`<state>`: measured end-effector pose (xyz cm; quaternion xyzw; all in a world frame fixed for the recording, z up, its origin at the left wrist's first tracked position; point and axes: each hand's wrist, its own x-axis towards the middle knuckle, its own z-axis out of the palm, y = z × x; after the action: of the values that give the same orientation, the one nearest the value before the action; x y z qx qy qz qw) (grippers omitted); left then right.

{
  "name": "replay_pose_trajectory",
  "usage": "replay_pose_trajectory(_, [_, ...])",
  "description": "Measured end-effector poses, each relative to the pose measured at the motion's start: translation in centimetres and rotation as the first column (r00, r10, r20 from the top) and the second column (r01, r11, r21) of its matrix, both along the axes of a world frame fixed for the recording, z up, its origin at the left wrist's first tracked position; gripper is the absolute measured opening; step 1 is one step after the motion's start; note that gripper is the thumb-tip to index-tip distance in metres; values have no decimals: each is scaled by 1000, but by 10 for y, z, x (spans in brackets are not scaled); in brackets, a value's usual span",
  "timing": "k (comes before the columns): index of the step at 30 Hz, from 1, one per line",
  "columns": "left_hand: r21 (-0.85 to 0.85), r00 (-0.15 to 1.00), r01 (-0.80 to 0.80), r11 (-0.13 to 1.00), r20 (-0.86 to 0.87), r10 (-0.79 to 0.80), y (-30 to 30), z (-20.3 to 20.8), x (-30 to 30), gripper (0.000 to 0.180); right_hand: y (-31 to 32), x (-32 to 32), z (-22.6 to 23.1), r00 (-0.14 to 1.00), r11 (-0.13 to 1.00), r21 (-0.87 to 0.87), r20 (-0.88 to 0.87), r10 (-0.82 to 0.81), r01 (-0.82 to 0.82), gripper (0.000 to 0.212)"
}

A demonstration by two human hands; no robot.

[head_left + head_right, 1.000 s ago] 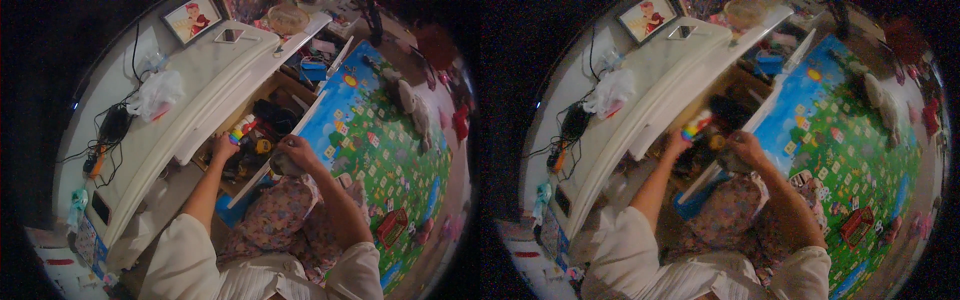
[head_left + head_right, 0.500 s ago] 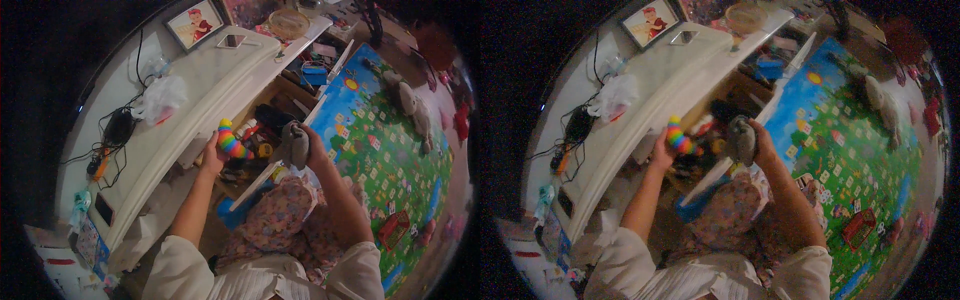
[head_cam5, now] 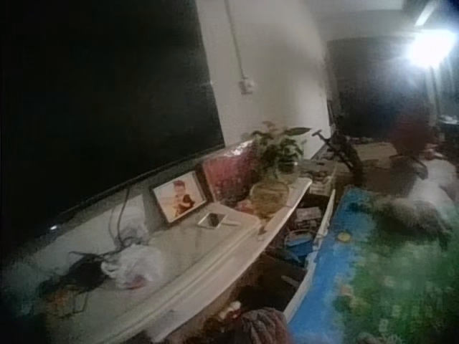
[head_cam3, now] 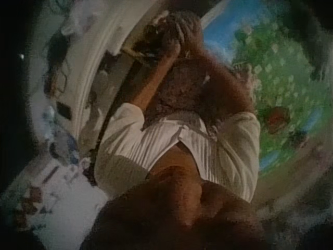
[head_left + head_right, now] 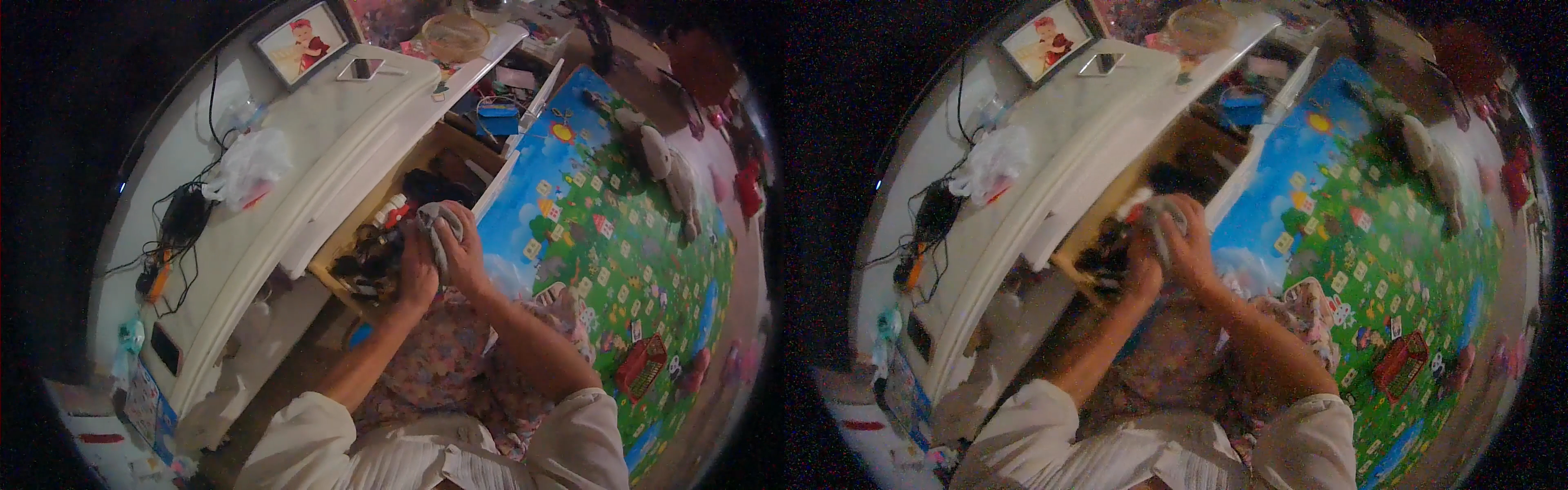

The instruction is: The person takes various items out of a drawer, including a toy, a small electronic device, a red box, a measuring tape, sunglasses, and small figures, and places them on the cabinet top or a nearby cloth.

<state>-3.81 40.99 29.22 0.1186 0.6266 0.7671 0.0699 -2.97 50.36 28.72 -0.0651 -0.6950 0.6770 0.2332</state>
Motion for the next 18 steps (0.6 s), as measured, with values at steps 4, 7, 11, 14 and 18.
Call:
replay_pose_trajectory(4, [-348, 950, 74, 935, -260, -172, -18, 21, 16, 37, 45, -21, -17, 963, 789, -609, 252, 91, 84, 31])
replay_pose_trajectory(7, [-424, 885, -112, 899, -453, -103, -21, 38, 8, 37, 43, -22, 1, 979, 617, -785, 167, 120, 58, 32])
replay_pose_trajectory(11, [-633, 776, -468, 616, -629, -56, -17, 40, -7, 40, 9, -2, 13, 897, 398, -871, -99, 431, -288, 53])
replay_pose_trajectory(14, [-667, 709, -491, 560, -679, -188, -12, 26, -2, 38, 0, 8, 28, 947, 626, -747, -14, 320, -223, 56])
replay_pose_trajectory(18, [-340, 911, -182, 923, -411, 28, -15, 61, 14, 38, 13, 12, 46, 898, 498, -820, -42, 438, -281, 48])
